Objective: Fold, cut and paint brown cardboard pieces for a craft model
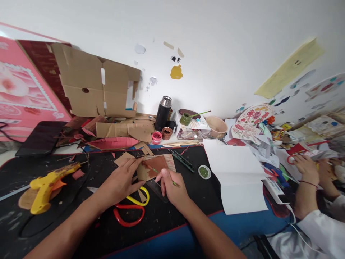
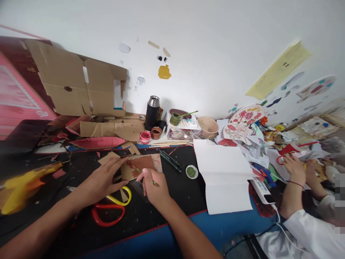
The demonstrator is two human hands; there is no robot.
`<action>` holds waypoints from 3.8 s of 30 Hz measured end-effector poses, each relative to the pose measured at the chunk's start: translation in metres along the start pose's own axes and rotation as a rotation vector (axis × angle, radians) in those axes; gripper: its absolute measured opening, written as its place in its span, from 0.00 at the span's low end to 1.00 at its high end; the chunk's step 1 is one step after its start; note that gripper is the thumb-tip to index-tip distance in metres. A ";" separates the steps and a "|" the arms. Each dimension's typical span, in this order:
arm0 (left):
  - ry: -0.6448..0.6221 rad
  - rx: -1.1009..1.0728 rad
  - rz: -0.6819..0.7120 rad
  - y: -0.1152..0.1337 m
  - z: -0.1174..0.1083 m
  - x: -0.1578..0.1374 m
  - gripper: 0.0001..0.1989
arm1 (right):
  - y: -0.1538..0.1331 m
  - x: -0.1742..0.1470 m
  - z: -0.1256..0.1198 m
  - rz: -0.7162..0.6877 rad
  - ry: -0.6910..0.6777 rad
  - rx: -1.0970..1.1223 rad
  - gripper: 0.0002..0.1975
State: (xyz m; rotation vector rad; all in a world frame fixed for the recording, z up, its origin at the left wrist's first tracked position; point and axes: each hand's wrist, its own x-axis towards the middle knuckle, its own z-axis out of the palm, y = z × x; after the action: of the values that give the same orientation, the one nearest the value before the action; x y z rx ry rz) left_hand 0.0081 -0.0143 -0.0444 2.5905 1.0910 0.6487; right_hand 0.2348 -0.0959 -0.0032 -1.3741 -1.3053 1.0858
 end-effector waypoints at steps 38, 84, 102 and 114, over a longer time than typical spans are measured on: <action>0.001 -0.020 -0.001 0.002 -0.001 0.001 0.37 | 0.006 -0.007 -0.006 0.002 -0.034 -0.033 0.33; -0.024 -0.019 -0.018 0.002 -0.005 0.002 0.37 | 0.006 -0.022 -0.037 0.185 0.044 0.252 0.35; 0.012 0.015 0.025 0.002 -0.007 0.002 0.36 | 0.008 -0.034 -0.034 0.188 -0.015 0.319 0.35; 0.006 0.003 -0.009 -0.001 -0.003 0.002 0.37 | 0.007 -0.035 -0.038 0.189 0.009 0.324 0.35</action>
State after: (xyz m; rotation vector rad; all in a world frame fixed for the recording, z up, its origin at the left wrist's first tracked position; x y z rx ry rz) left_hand 0.0075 -0.0119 -0.0420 2.5860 1.1056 0.6540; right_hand 0.2713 -0.1328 -0.0026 -1.2704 -0.9555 1.3514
